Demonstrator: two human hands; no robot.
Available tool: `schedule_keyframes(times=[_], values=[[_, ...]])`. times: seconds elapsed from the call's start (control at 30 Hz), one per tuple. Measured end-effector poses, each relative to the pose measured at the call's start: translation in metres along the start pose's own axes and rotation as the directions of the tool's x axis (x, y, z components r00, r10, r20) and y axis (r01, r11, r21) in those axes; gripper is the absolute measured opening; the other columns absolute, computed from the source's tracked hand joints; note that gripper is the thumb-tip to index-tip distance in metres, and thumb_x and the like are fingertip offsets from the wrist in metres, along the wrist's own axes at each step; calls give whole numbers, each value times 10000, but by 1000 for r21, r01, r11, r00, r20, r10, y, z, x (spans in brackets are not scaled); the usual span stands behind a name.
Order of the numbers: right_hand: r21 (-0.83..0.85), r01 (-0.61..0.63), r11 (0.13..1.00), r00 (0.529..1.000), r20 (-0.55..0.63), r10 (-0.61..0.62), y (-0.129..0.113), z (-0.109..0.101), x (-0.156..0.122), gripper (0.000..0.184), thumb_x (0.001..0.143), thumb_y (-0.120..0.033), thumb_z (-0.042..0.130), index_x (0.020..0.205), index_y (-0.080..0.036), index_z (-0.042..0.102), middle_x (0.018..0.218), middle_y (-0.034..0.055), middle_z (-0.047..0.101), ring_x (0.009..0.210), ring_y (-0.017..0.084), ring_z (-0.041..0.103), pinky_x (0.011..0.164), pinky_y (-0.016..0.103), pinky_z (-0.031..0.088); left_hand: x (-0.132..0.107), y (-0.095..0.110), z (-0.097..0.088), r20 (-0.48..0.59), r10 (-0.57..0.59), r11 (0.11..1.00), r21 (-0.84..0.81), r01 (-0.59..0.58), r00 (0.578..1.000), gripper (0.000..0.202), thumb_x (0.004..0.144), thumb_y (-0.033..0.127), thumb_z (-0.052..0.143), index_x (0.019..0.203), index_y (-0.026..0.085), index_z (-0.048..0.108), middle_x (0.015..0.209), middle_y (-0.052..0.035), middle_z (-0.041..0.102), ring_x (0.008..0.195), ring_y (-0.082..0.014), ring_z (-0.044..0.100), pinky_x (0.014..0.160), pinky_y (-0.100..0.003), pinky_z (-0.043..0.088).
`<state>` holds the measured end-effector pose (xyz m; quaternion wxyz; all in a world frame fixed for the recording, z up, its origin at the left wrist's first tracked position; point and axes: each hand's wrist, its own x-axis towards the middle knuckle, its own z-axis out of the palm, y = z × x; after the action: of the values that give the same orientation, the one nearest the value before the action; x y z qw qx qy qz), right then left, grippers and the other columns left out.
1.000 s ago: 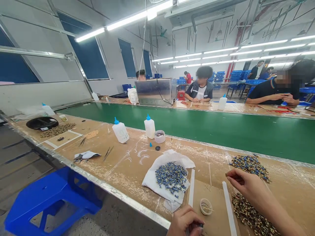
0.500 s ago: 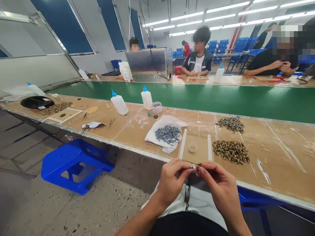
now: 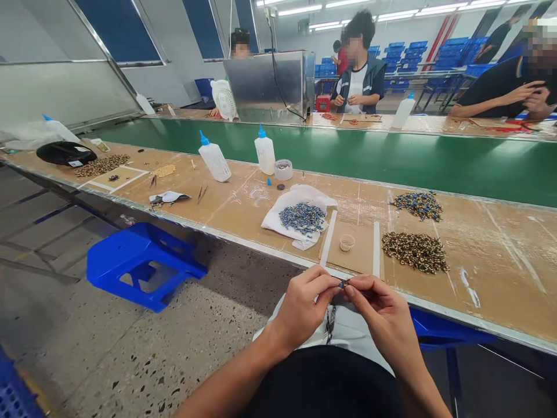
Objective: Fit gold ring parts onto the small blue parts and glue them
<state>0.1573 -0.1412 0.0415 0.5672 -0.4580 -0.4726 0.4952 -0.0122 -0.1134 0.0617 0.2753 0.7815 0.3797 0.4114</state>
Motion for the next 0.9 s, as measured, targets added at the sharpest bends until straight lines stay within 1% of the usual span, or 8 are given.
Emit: schedule_keyframes(times=[0.13,0.3,0.4,0.5,0.57,0.7,0.8,0.9], values=[[-76,-19,997,994,106,27,-3,-5,-1,96,895,-306,702,885,-216,671,866,10,608,802,145,593,739,261,514,4,1,-7,58,74,980,179,-83,996,157,954,125,546,899,148,691,841,-35,569,738,-132,558,681,-236,460],[-101,3,995,994,113,9,-3,-4,4,106,931,-278,652,851,-212,630,785,-9,526,746,139,525,697,267,446,14,1,-13,100,141,920,353,-168,985,213,968,116,481,804,149,613,794,-30,526,724,-148,510,664,-250,432],[-72,-26,997,988,147,36,-3,-3,13,141,937,-272,644,816,-210,606,765,-14,511,724,133,502,680,262,419,22,-3,-18,173,166,900,377,-221,971,230,956,90,463,772,149,588,780,-27,502,701,-148,484,630,-251,407],[-54,-53,997,979,196,63,-5,-4,22,182,935,-270,648,777,-210,581,750,-18,508,708,128,490,665,255,406,33,-5,-26,286,153,901,354,-253,946,218,936,71,450,784,149,586,785,-25,487,683,-148,470,604,-255,386],[-49,-59,997,977,202,67,-6,-3,27,200,933,-265,650,761,-209,566,743,-20,501,696,125,486,654,252,401,40,-4,-30,333,119,908,345,-239,935,215,924,60,441,788,153,579,789,-23,485,681,-149,467,607,-260,382],[-25,-60,998,990,124,63,-6,1,30,198,940,-252,636,769,-211,546,740,-24,475,682,122,481,640,247,405,51,0,-30,313,34,940,312,-136,949,231,920,50,425,760,158,552,784,-21,474,688,-151,467,611,-261,375],[-22,-58,998,995,82,60,-4,4,32,203,944,-237,620,762,-207,535,746,-16,480,687,128,495,631,249,410,58,-2,-27,314,-5,971,230,-71,950,222,919,50,444,752,155,544,771,-13,458,677,-144,458,603,-256,363],[-39,-39,998,996,73,42,0,4,34,213,951,-222,601,752,-207,526,736,-11,487,684,133,504,622,251,412,64,-8,-26,323,-43,992,129,1,946,204,908,39,473,748,148,538,763,-4,447,670,-132,451,589,-245,347]])
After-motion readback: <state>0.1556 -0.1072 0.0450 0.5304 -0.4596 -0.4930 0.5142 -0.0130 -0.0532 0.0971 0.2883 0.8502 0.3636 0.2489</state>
